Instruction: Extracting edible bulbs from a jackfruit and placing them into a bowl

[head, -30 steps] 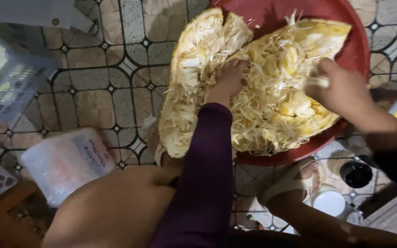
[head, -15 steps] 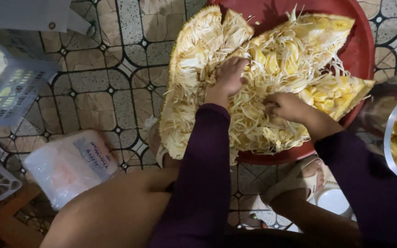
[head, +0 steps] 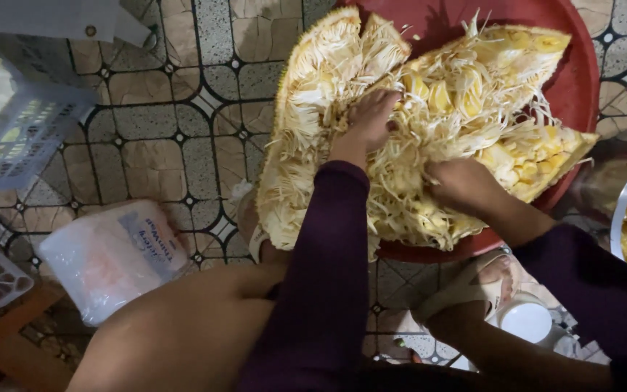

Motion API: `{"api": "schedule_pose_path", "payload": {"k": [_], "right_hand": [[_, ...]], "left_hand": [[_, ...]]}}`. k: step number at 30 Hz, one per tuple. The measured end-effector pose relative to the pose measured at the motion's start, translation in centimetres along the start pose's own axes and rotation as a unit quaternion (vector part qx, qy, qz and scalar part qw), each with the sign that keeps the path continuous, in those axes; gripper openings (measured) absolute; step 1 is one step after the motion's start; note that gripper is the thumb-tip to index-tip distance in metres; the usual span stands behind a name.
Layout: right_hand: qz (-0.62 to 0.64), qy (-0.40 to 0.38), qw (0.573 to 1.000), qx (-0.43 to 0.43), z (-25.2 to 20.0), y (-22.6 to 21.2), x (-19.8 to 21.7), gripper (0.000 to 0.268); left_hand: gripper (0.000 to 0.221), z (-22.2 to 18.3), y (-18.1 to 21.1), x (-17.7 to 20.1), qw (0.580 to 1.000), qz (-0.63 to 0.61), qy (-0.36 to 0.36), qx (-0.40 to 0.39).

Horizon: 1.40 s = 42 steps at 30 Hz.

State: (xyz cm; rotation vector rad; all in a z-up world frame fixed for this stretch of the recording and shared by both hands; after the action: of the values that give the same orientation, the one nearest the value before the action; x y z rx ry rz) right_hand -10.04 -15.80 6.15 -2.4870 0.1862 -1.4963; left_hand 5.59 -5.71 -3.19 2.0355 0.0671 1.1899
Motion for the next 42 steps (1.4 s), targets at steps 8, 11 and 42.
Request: {"api": "schedule_pose_path", "payload": {"k": [8,11,42], "right_hand": [[-0.081,0.289,0.944,0.139,-2.6,-0.9,2.1,0.024],[-0.068,0.355,0.917,0.166,-4.2,-0.5,1.2,0.024],[0.396,0.156,0.844,-0.326,-7.1,1.2,4.0,0.017]], "left_hand": [[0.057,0.8,-0.5,-0.5,1.0,-0.024,0.017,-0.009],[0.058,0.9,-1.0,-0.7,1.0,-0.018,0.009,-0.009],[0.095,-1.6,3.5,5.6,0.99,-0.083,-0.089,0.076]]}}
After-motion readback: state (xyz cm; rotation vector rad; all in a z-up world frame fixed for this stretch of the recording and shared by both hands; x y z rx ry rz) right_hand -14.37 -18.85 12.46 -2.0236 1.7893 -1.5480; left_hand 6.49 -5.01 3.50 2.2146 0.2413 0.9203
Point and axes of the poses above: each hand's wrist, its own z-axis towards the middle knuckle, its own x-axis out of the back of the hand, y = z × x, the point moved 8 cm from there along z, towards the middle knuckle, and after that the axes turned 14 degrees about y, right-handed, at the moved point
